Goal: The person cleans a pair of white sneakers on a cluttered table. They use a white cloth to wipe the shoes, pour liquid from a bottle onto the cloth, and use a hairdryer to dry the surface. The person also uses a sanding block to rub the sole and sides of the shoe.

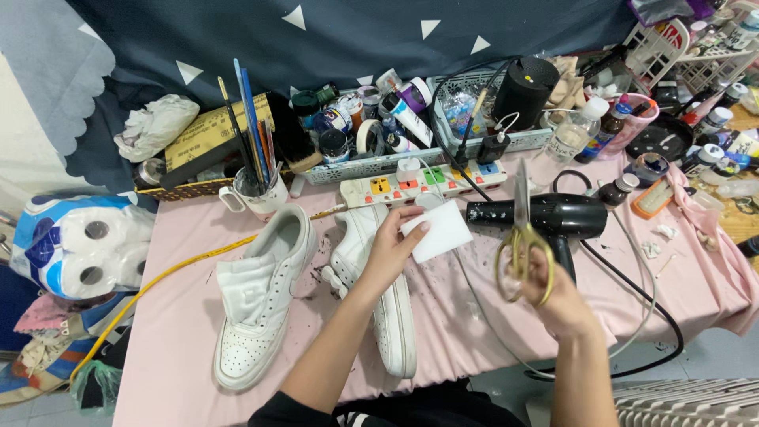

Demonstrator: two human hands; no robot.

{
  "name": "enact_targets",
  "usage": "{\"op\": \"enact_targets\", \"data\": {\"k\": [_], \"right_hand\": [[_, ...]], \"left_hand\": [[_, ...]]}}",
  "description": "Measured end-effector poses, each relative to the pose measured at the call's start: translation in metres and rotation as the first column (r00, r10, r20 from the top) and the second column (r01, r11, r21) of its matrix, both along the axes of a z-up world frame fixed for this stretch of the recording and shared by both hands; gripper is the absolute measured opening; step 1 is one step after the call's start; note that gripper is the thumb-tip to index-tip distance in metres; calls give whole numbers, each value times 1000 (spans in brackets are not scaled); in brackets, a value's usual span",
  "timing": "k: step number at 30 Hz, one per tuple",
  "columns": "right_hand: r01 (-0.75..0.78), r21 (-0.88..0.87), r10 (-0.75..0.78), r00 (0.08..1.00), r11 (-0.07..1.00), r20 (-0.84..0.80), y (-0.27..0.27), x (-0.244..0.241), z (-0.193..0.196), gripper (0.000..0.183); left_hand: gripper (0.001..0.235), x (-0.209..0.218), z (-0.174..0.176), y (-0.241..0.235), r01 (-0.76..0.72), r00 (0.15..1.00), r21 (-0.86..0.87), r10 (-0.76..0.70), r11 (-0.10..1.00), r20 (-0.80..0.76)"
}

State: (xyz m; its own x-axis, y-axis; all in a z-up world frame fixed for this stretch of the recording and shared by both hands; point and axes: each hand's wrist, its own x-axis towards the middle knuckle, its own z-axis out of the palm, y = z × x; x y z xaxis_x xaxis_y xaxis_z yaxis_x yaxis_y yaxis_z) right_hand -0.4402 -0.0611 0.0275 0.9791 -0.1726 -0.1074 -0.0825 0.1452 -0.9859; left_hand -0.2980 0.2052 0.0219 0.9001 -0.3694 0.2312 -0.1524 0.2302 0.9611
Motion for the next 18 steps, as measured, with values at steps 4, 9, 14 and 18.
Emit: {"op": "enact_targets", "data": {"k": [4, 9, 14, 18], "right_hand": [[-101, -33, 103, 993, 994, 58, 24, -13, -9, 42], [-116, 50, 113, 992, 992, 62, 33, -15, -24, 37], [-235, -464, 161, 968, 854, -193, 52, -23, -31, 57], [-253, -604, 363, 930, 756, 66, 67, -28, -22, 66]], "left_hand": [[42, 7, -4, -8, -99, 995, 39, 100, 994, -16], [39, 15, -1, -4, -173, 985, -91, 172, 981, -19], [30, 8, 12, 1, -314, 949, 85, 311, 946, 38], [30, -3, 27, 7, -271, 957, 80, 277, 959, -88]]}}
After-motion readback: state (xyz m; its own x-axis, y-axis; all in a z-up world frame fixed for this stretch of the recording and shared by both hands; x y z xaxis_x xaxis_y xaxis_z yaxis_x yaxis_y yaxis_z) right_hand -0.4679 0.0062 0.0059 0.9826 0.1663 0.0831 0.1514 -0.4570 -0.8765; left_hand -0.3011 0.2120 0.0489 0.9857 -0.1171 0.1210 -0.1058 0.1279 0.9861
